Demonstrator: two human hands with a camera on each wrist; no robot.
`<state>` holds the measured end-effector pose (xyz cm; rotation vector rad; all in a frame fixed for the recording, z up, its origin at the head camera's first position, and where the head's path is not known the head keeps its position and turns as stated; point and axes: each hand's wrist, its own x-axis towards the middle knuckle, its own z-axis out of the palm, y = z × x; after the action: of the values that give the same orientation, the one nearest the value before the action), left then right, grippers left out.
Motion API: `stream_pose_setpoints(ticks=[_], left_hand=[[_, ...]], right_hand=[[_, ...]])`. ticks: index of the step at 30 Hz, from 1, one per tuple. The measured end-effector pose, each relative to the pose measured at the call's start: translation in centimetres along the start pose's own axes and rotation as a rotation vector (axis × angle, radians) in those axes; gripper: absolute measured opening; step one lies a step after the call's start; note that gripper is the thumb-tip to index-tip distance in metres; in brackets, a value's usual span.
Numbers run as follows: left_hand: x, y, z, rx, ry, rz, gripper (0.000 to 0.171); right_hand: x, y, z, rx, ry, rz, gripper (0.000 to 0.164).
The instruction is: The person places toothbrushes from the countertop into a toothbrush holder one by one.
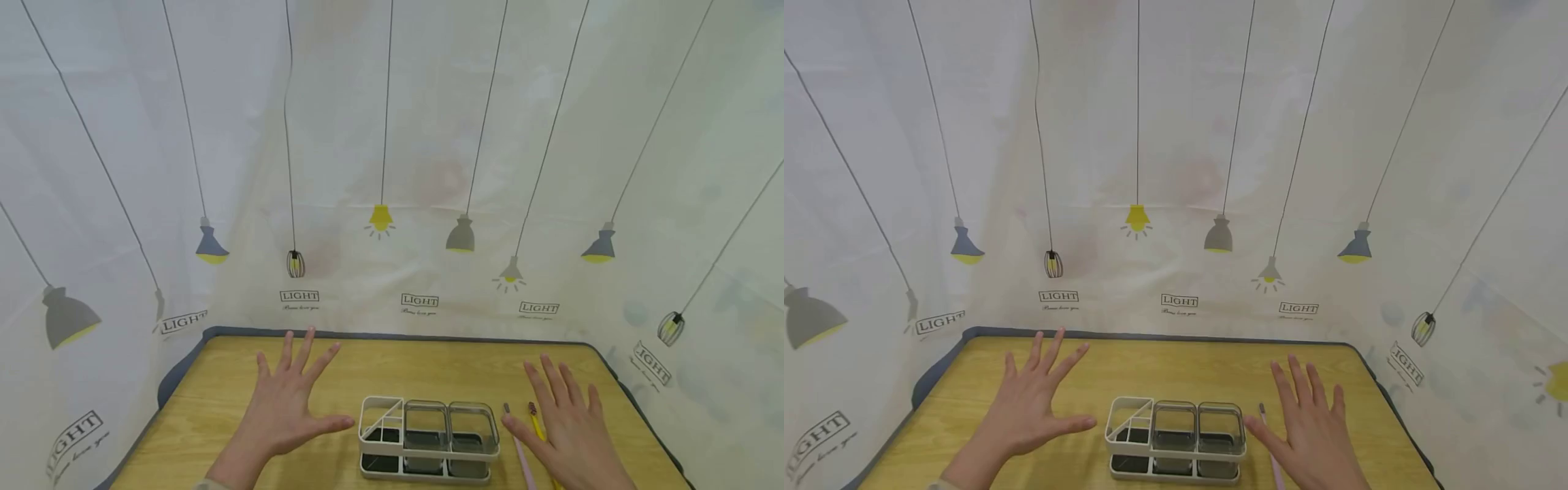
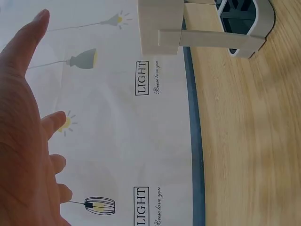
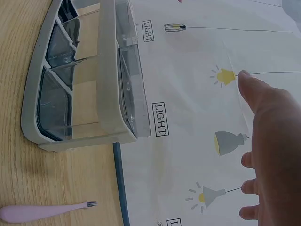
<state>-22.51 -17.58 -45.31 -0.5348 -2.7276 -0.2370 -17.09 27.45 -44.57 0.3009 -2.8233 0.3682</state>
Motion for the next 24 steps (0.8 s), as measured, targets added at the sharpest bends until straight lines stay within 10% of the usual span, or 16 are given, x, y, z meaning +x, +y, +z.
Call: stream_pose_setpoints(ticks=[14, 24], left_hand=[[0.6, 0.1, 1.2, -0.191, 0.007, 0.053, 0.121], [0.7, 0.5, 4.5, -0.622, -0.119, 0.051, 0.125]], right_hand=[[1.0, -0.1, -0.6, 0.234, 0.057, -0.003, 0.087], [2.5, 1.0, 1.9, 0.475, -0.028, 0.13, 0.079]])
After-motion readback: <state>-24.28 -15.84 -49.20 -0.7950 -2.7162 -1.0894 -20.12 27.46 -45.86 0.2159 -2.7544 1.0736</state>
